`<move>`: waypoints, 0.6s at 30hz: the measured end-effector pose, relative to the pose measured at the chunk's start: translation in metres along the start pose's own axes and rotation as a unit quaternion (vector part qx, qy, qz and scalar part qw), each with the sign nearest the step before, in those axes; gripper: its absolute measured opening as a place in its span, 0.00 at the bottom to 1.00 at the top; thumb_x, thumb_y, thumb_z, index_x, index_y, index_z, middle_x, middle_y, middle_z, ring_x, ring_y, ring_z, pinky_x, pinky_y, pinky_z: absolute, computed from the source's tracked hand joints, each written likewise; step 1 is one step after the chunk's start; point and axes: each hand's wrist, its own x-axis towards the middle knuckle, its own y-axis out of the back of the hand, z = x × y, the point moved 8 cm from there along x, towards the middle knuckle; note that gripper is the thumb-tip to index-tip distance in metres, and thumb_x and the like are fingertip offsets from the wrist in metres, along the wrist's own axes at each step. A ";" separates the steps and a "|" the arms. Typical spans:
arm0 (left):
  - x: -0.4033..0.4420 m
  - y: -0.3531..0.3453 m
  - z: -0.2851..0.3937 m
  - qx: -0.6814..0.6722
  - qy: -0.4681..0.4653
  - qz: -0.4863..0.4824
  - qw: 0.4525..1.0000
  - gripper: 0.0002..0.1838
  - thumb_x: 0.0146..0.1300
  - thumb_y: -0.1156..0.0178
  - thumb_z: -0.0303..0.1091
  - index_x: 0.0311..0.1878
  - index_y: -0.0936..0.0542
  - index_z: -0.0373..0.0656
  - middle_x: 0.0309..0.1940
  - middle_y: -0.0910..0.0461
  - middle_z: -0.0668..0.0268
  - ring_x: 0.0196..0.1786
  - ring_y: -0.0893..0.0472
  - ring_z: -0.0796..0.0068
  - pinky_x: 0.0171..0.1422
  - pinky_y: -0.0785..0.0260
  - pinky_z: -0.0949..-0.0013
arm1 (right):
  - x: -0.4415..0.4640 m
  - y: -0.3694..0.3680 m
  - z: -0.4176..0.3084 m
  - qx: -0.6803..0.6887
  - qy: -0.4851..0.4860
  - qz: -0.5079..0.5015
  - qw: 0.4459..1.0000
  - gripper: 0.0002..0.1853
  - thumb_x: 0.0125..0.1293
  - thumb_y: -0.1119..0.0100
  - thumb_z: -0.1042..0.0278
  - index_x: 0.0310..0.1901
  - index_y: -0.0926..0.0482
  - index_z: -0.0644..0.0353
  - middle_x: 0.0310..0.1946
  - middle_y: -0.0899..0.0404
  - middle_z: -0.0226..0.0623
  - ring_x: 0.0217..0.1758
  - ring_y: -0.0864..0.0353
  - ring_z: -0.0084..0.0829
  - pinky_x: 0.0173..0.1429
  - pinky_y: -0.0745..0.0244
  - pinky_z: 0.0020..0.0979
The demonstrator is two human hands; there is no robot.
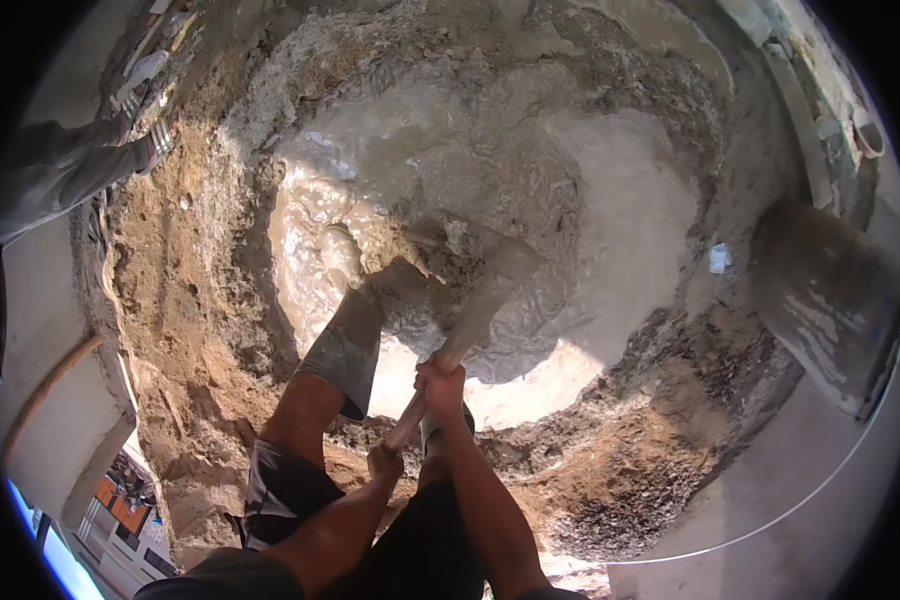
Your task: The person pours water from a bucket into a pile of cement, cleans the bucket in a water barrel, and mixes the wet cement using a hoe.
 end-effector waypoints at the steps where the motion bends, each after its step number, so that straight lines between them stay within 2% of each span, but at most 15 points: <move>1: 0.006 0.005 0.013 0.015 -0.033 0.010 0.999 0.08 0.56 0.38 0.30 0.37 0.21 0.36 0.37 0.18 0.46 0.45 0.19 0.42 0.50 0.27 0.46 | 0.002 -0.007 -0.014 0.008 0.026 -0.010 1.000 0.09 0.56 0.43 0.83 0.31 0.31 0.59 0.19 0.31 0.32 0.19 0.31 0.26 0.25 0.33 0.32; 3: 0.002 0.024 0.043 0.051 -0.086 0.028 0.995 0.08 0.57 0.39 0.31 0.36 0.22 0.36 0.38 0.18 0.45 0.47 0.19 0.43 0.50 0.28 0.46 | 0.000 -0.018 -0.041 0.024 0.064 -0.027 0.997 0.09 0.56 0.43 0.83 0.31 0.31 0.59 0.19 0.33 0.31 0.19 0.33 0.26 0.26 0.34 0.31; 4: 0.003 0.040 0.074 0.042 -0.136 0.058 0.988 0.09 0.58 0.37 0.33 0.36 0.22 0.38 0.35 0.18 0.47 0.43 0.18 0.43 0.45 0.27 0.47 | 0.005 -0.026 -0.059 0.030 0.076 -0.029 0.996 0.09 0.56 0.43 0.83 0.31 0.31 0.59 0.19 0.35 0.30 0.19 0.35 0.26 0.26 0.35 0.31; 7: 0.043 0.050 0.145 -0.072 -0.190 -0.014 0.979 0.11 0.58 0.34 0.37 0.35 0.22 0.40 0.31 0.18 0.50 0.39 0.17 0.44 0.41 0.26 0.47 | 0.034 -0.057 -0.124 -0.025 0.142 -0.022 0.989 0.08 0.56 0.43 0.81 0.31 0.32 0.58 0.19 0.35 0.30 0.19 0.35 0.26 0.27 0.34 0.32; 9: 0.062 0.089 0.211 -0.082 -0.254 -0.003 0.964 0.13 0.57 0.32 0.41 0.36 0.22 0.42 0.28 0.18 0.53 0.36 0.17 0.45 0.39 0.26 0.47 | 0.049 -0.092 -0.180 0.011 0.176 -0.005 0.984 0.07 0.57 0.44 0.81 0.29 0.32 0.60 0.19 0.33 0.32 0.19 0.33 0.26 0.25 0.35 0.32; 11: 0.093 0.124 0.261 -0.086 -0.281 0.016 0.956 0.14 0.57 0.32 0.42 0.40 0.20 0.43 0.30 0.16 0.52 0.38 0.17 0.46 0.40 0.25 0.48 | 0.074 -0.133 -0.222 0.017 0.196 -0.006 0.980 0.07 0.57 0.45 0.80 0.29 0.34 0.59 0.20 0.34 0.31 0.19 0.34 0.26 0.25 0.34 0.32; 13: 0.123 0.159 0.299 -0.069 -0.300 0.042 0.950 0.16 0.57 0.32 0.45 0.44 0.18 0.45 0.32 0.16 0.51 0.39 0.16 0.46 0.41 0.24 0.49 | 0.103 -0.173 -0.253 -0.003 0.213 0.014 0.977 0.06 0.57 0.45 0.78 0.29 0.33 0.60 0.20 0.33 0.32 0.19 0.33 0.26 0.25 0.34 0.33; 15: 0.154 0.181 0.318 -0.062 -0.288 0.006 0.955 0.20 0.58 0.32 0.47 0.45 0.18 0.43 0.31 0.16 0.50 0.38 0.16 0.45 0.41 0.25 0.48 | 0.148 -0.202 -0.265 -0.044 0.230 0.022 0.972 0.05 0.57 0.44 0.77 0.28 0.30 0.61 0.19 0.32 0.32 0.19 0.33 0.27 0.25 0.32 0.34; 18: 0.159 0.191 0.305 -0.076 -0.247 -0.053 0.965 0.20 0.58 0.33 0.48 0.45 0.18 0.41 0.31 0.16 0.50 0.36 0.16 0.46 0.40 0.26 0.49 | 0.215 -0.226 -0.232 -0.170 0.160 0.057 0.971 0.07 0.56 0.42 0.72 0.28 0.24 0.67 0.20 0.24 0.38 0.20 0.24 0.33 0.26 0.26 0.38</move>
